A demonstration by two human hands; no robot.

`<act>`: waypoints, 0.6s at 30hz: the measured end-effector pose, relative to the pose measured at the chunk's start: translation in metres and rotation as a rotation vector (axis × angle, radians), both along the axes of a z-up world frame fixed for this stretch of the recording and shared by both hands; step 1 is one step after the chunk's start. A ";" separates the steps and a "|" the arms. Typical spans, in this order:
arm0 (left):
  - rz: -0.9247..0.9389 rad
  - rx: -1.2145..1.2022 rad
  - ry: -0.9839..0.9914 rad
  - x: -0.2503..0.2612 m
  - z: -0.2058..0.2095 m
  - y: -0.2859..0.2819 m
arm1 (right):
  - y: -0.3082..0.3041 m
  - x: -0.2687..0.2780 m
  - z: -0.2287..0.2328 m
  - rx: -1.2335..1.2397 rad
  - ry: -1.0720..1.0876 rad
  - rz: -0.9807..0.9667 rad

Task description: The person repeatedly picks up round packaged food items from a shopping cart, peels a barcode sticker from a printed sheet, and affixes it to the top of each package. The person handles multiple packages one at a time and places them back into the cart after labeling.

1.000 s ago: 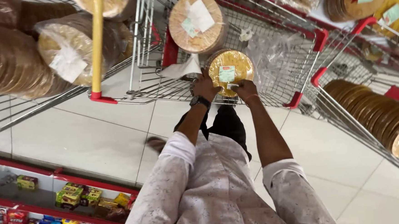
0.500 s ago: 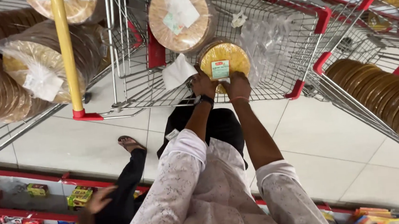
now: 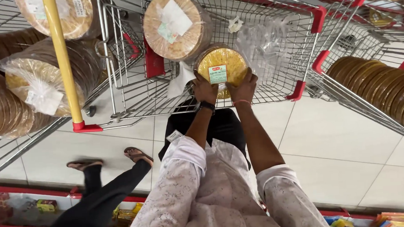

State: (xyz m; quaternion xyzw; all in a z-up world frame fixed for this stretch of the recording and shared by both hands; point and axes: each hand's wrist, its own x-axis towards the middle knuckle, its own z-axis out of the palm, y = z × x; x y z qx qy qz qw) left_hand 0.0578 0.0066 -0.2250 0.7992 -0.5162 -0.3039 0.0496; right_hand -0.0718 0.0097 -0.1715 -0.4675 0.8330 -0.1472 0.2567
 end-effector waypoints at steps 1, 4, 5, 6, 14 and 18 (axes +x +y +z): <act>0.000 -0.006 0.001 0.001 -0.012 0.003 | 0.001 -0.004 -0.003 -0.006 0.001 0.000; -0.070 -0.108 -0.055 0.006 -0.014 0.006 | 0.006 -0.009 0.001 0.052 -0.024 -0.020; -0.040 -0.024 0.004 0.008 0.006 -0.001 | 0.006 -0.009 0.010 0.035 -0.077 -0.037; -0.010 0.061 0.062 0.009 0.026 -0.007 | 0.006 -0.010 0.018 0.017 -0.130 -0.054; -0.035 -0.044 0.284 0.022 0.112 -0.005 | 0.016 -0.010 0.087 -0.076 -0.414 -0.153; -0.042 -0.274 0.396 -0.004 0.175 -0.008 | 0.014 -0.022 0.133 -0.356 -0.186 0.005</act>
